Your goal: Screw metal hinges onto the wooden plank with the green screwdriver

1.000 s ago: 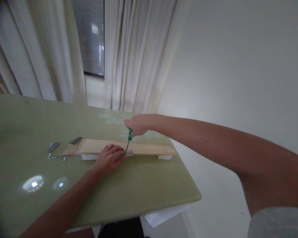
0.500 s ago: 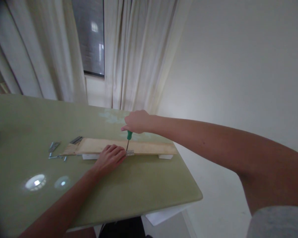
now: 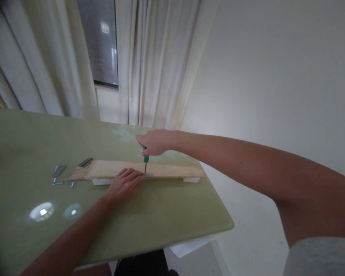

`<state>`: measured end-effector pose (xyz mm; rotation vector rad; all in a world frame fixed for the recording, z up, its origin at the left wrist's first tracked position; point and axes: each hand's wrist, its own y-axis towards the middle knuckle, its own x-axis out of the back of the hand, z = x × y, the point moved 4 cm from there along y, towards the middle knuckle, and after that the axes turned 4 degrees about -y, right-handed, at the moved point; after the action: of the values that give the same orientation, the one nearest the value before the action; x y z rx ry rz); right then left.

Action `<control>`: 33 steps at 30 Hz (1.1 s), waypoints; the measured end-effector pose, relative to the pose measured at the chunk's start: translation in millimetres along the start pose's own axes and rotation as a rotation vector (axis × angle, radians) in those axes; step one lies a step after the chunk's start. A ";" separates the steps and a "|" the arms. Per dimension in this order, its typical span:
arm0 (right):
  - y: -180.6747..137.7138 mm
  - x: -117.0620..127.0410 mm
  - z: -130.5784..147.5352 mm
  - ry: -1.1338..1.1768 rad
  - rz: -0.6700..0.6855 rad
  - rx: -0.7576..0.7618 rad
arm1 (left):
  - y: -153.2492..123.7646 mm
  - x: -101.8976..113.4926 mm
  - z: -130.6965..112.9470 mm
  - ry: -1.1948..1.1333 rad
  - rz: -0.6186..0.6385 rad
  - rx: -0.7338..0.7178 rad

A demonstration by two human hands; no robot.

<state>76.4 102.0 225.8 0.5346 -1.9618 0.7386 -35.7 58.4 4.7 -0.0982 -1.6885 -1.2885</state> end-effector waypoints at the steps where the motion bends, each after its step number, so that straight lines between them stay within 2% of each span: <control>1: 0.1 0.0 0.2 -0.008 -0.029 -0.004 | 0.2 -0.2 -0.2 -0.002 -0.003 0.004; 4: 0.6 0.2 -1.9 -0.039 -0.096 -0.049 | 0.4 -0.8 -0.8 -0.001 0.001 0.013; 8: 1.5 -2.5 -1.6 0.031 -0.056 0.016 | 0.2 -0.5 -0.9 0.008 0.009 0.018; 13: -0.9 -4.1 -3.3 -0.034 -0.173 -0.048 | 0.8 2.7 -0.9 -0.008 -0.006 0.017; 18: -6.4 -12.5 -2.1 0.157 -0.197 0.059 | -0.4 4.0 0.1 -0.030 -0.011 0.015; 22: -9.5 -26.8 1.2 0.160 -0.334 -0.014 | -2.2 2.6 2.1 -0.048 0.012 0.030; 24: -10.9 -37.4 3.0 0.242 -0.420 -0.057 | -2.7 2.1 2.8 -0.057 0.019 0.032; 29: -9.1 -60.3 5.9 0.589 -0.561 0.083 | -3.0 2.1 3.6 -0.090 0.032 0.027; 33: -4.4 -70.8 1.4 0.625 -0.700 0.020 | -3.2 3.7 3.9 -0.103 0.040 0.048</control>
<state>111.1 102.6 164.0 0.8238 -1.0800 0.4004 -42.0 58.3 5.3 -0.1713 -1.7948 -1.2300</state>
